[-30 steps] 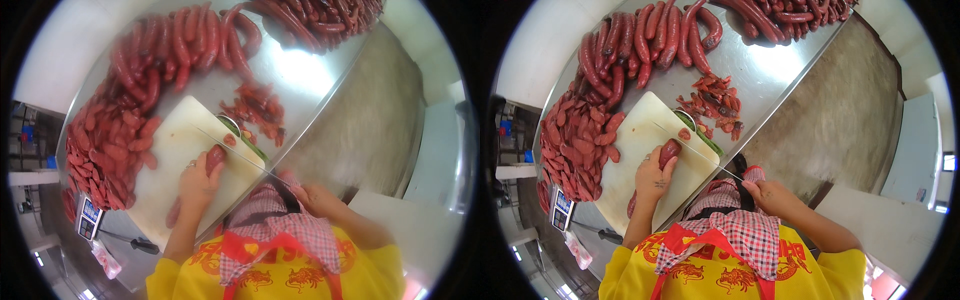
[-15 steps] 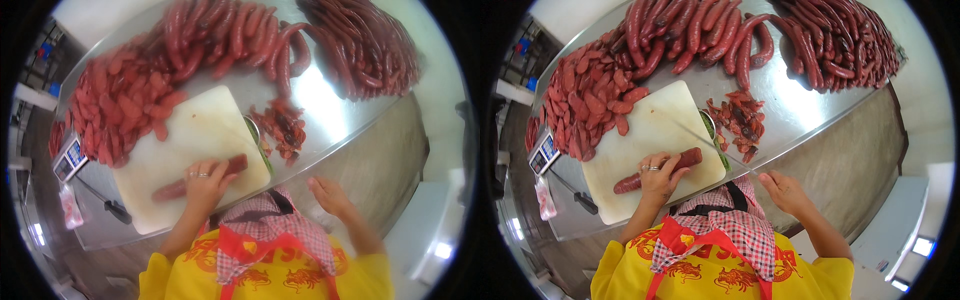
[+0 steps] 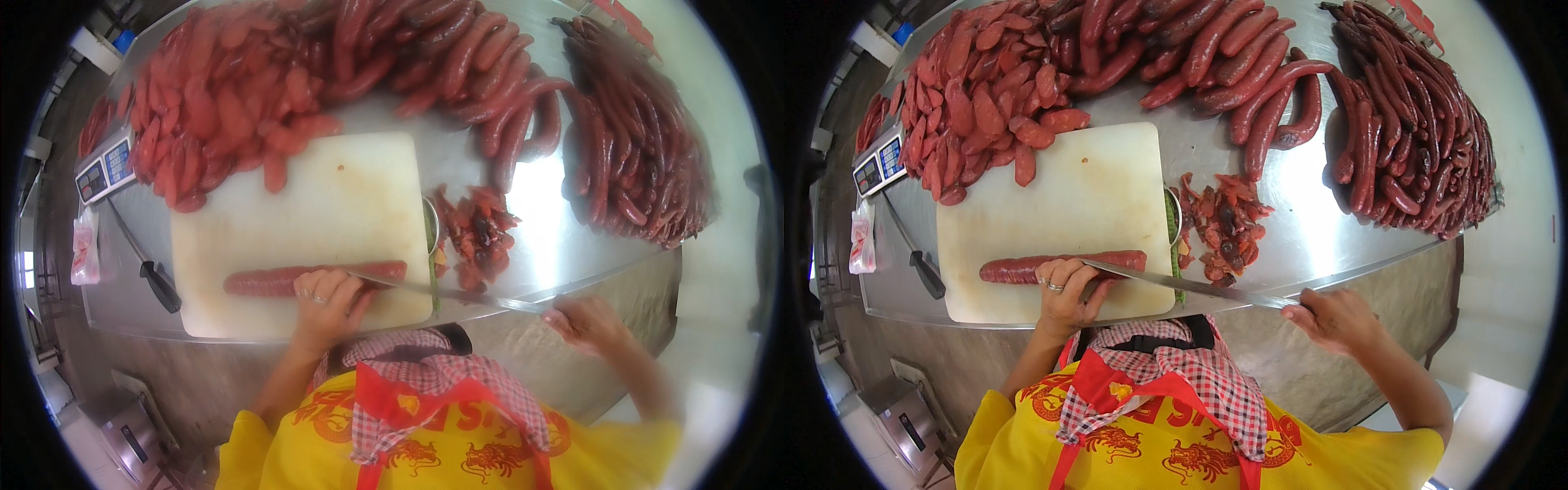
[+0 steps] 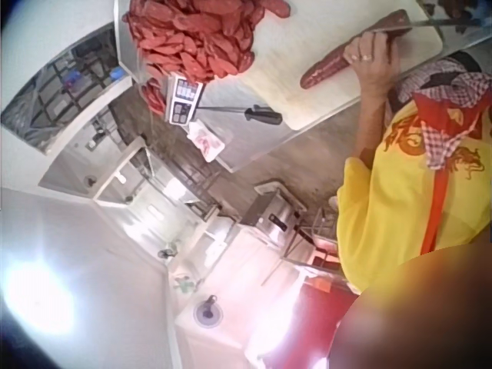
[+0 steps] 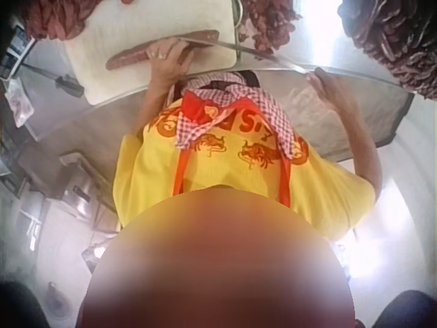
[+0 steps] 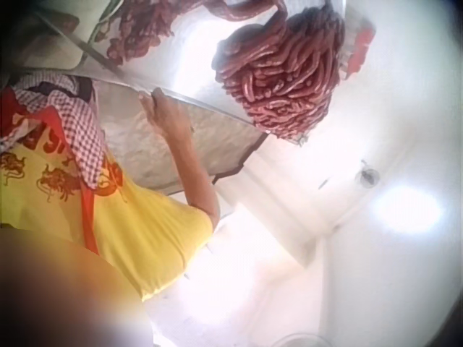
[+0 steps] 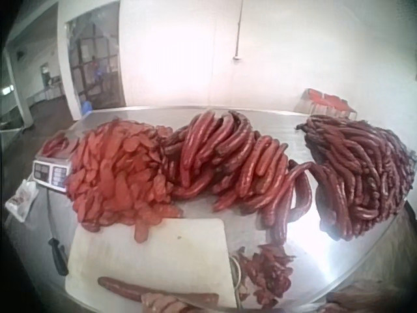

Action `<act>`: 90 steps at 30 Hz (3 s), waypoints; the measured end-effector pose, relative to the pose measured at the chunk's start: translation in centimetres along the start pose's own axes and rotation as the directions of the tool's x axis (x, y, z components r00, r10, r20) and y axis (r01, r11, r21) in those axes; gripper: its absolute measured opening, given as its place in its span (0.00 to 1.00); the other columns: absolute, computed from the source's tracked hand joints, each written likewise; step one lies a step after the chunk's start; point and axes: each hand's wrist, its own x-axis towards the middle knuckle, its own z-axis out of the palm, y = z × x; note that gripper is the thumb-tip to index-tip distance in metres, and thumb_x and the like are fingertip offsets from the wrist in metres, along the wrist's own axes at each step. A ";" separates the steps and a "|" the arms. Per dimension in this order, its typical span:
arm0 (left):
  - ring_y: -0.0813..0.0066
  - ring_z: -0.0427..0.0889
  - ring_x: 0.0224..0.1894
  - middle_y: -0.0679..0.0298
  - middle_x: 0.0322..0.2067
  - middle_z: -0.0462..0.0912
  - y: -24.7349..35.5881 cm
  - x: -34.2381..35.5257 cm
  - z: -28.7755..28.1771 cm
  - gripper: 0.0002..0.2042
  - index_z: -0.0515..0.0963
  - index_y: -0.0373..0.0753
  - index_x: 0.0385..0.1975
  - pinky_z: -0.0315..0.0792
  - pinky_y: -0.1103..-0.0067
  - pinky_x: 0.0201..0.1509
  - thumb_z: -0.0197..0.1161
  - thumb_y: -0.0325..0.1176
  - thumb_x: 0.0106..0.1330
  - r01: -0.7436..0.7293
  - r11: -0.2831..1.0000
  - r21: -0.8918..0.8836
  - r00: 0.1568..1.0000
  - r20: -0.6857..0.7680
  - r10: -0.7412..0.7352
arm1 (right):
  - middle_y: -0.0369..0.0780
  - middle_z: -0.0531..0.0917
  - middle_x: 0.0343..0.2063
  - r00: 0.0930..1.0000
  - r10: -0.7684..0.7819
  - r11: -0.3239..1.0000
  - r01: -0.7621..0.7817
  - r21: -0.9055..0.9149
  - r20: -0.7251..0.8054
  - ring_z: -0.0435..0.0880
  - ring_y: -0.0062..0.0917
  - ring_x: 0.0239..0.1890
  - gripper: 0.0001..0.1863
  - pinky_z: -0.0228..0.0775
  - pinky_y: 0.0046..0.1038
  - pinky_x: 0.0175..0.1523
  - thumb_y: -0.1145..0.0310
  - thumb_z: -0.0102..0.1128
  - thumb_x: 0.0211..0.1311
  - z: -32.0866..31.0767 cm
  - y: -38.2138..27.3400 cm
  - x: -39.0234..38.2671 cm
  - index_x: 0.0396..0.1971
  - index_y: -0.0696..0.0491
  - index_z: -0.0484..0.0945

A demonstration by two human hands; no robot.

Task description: The person slices long red meat pieces into smaller segments on a white cutting board using a knife. Sliced pieces are gathered and placed on the stainless steel table. The person repeats this process with multiple pieces throughout the clip.

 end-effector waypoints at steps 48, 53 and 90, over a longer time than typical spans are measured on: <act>0.64 0.75 0.41 0.66 0.36 0.77 -1.9 -0.8 -1.5 0.19 0.78 0.44 0.36 0.65 0.70 0.47 0.79 0.30 0.43 0.022 0.997 -0.079 1.000 -0.021 -0.024 | 0.55 0.80 0.21 0.941 -0.253 0.927 0.302 0.222 -0.224 0.81 0.53 0.27 0.30 0.73 0.47 0.34 0.44 0.43 0.71 7.5 -12.6 10.9 0.30 0.59 0.78; 0.65 0.74 0.41 0.67 0.36 0.77 -2.7 -1.6 -2.6 0.17 0.79 0.45 0.34 0.64 0.70 0.47 0.77 0.31 0.45 0.001 1.000 0.001 0.999 -0.037 -0.001 | 0.51 0.81 0.21 0.894 -0.300 0.888 0.389 0.245 -0.333 0.81 0.52 0.26 0.30 0.73 0.47 0.34 0.44 0.43 0.71 6.2 -12.5 10.0 0.29 0.58 0.78; 0.63 0.73 0.43 0.66 0.37 0.77 -4.6 -3.4 -4.6 0.14 0.78 0.45 0.34 0.64 0.68 0.49 0.75 0.30 0.48 0.053 0.999 -0.015 0.997 -0.048 -0.053 | 0.57 0.81 0.25 0.939 -0.292 0.906 0.333 0.262 -0.182 0.82 0.51 0.33 0.31 0.73 0.46 0.41 0.45 0.41 0.72 5.7 -20.0 13.1 0.32 0.61 0.78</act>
